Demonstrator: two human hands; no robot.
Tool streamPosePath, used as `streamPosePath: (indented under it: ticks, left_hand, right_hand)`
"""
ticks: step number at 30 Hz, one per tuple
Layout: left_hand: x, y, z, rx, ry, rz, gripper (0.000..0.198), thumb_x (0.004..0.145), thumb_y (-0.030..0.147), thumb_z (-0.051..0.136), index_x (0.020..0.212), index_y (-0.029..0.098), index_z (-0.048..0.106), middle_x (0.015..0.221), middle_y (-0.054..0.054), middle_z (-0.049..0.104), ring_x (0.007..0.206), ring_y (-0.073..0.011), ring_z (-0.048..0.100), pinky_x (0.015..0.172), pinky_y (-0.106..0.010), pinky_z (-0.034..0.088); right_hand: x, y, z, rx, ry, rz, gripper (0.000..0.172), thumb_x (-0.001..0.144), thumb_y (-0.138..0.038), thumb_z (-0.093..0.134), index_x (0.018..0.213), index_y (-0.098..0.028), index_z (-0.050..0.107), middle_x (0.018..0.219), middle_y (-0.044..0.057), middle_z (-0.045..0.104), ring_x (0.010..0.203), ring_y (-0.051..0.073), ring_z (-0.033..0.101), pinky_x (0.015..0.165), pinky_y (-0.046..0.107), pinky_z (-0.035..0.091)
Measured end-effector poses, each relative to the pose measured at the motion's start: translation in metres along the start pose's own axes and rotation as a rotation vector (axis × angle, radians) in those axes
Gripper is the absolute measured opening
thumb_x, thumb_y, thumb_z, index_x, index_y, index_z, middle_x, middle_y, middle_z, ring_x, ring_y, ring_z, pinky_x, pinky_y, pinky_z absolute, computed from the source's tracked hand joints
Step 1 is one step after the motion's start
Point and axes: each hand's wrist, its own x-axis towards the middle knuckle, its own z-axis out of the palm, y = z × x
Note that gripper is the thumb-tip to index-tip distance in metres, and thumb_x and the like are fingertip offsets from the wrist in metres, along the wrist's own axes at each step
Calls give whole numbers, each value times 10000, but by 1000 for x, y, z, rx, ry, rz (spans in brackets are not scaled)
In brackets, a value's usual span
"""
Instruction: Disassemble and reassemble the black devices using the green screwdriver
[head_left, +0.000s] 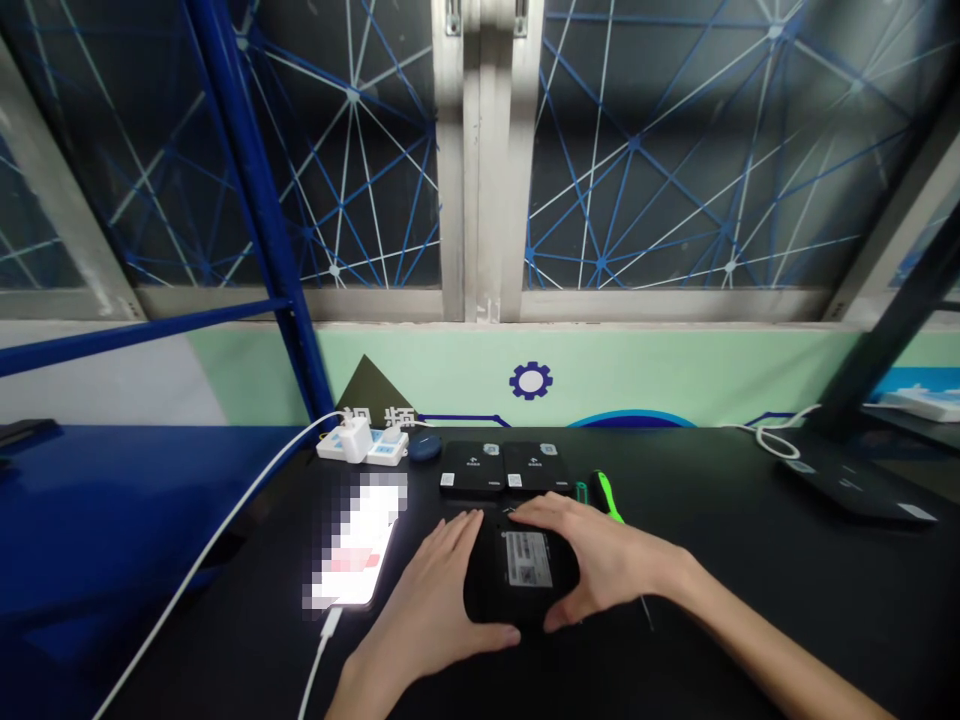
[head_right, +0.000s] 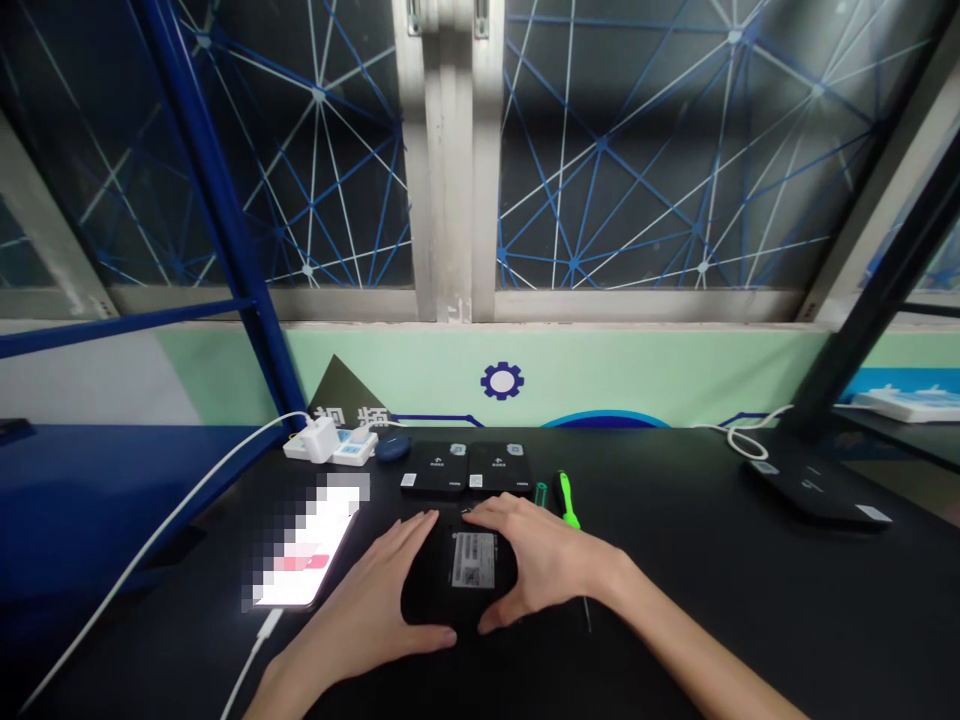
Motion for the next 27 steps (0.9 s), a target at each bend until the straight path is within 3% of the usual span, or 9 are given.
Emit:
streamPosePath:
  ticks: [4,15,27]
  left_hand:
    - [0,-1,3,-1,39,38,1031,636,527,819,1508,273,331,1556,-84,364,1431,-342,312,1182,-528,246]
    - [3,3,3,24,66,-2,992,636,531,810,1487,280,365,1517,-63,417,1399,-333,350,1138,-480,319]
    - [1,5,2,20,68,28,967,632,497,825,1466,287,385,1497,-56,438,1387,-321,363,1137,-458,316]
  right_hand:
    - [-3,-8,0,33,42,-37,858,632,-436,833,1399,-219,516,1356,106,542,1241,291,513,1077,401,405]
    - [-6,-8,2,-9,67,-35,855,594,-412,852,1368,-254,527,1304,103,546,1201,301,503,1011,411,434]
    - [-4,-6,2,-7,108,-5,689,522,-374,868,1118,-250,545,1085,44,529,1043,262,507,889,354,451]
